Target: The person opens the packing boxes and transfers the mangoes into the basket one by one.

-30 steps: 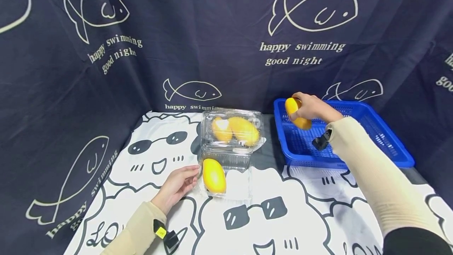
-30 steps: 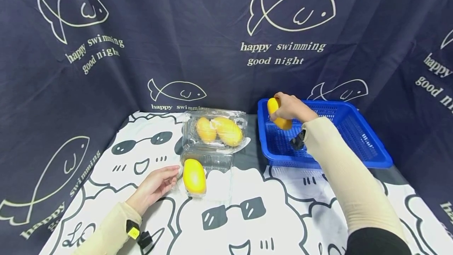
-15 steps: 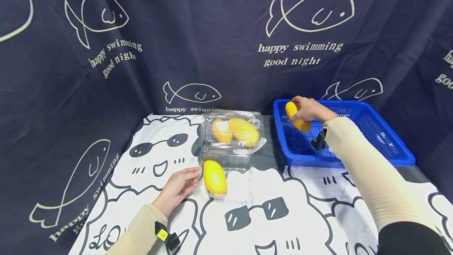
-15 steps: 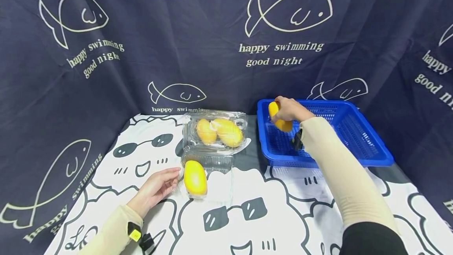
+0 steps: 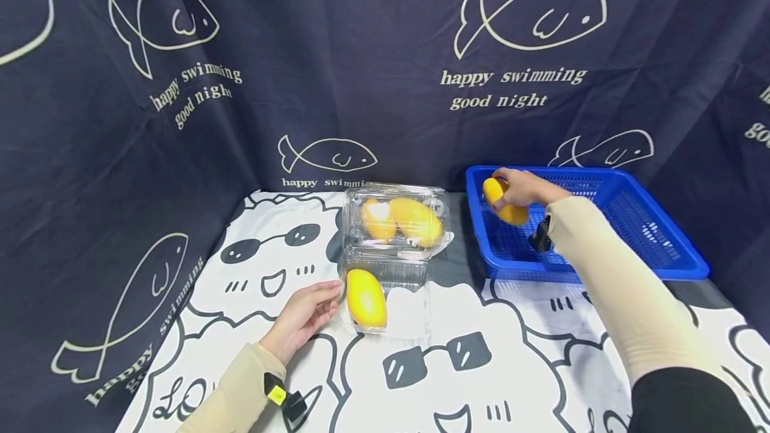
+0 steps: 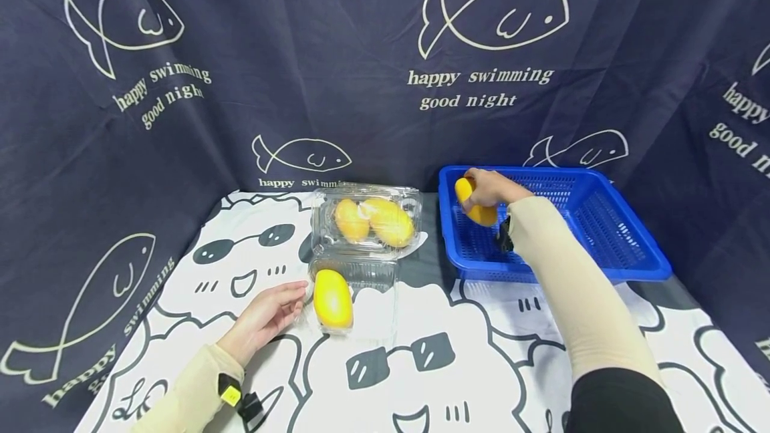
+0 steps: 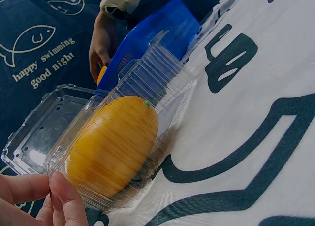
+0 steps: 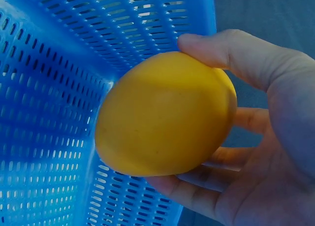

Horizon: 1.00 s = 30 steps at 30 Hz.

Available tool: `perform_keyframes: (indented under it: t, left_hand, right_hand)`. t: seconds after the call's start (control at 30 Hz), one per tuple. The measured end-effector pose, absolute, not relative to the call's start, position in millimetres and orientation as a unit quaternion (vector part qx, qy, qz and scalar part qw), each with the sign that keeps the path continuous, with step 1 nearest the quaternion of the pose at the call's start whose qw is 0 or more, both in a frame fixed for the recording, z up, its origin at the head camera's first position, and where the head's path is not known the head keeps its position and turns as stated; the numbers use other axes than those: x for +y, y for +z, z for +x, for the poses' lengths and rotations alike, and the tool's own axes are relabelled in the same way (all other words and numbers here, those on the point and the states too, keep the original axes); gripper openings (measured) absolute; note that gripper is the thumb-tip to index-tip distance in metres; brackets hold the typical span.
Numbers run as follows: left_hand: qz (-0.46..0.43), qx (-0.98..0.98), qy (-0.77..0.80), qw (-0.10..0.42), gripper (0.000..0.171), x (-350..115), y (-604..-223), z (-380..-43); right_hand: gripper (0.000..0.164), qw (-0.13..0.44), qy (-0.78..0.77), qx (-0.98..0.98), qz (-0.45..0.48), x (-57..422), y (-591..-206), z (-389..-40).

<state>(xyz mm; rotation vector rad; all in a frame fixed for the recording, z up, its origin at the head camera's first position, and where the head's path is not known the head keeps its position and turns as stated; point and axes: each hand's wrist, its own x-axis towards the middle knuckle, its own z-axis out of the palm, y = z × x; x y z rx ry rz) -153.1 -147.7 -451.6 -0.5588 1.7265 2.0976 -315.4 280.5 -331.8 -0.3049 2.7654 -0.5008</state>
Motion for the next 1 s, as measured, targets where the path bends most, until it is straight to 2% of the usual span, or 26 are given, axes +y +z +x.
perform_keyframes:
  t: [0.6,1.0]
  left_hand:
    - [-0.201,0.614,0.741,0.185,0.039,-148,-449,-152]
    - [-0.199,0.613,0.743,0.181,0.039,-148,-449,-153]
  right_hand:
    - [0.081,0.183,-0.164,0.962,-0.118,280,-350,-326]
    - [0.083,0.224,-0.183,0.952,-0.097,278,-359,-330]
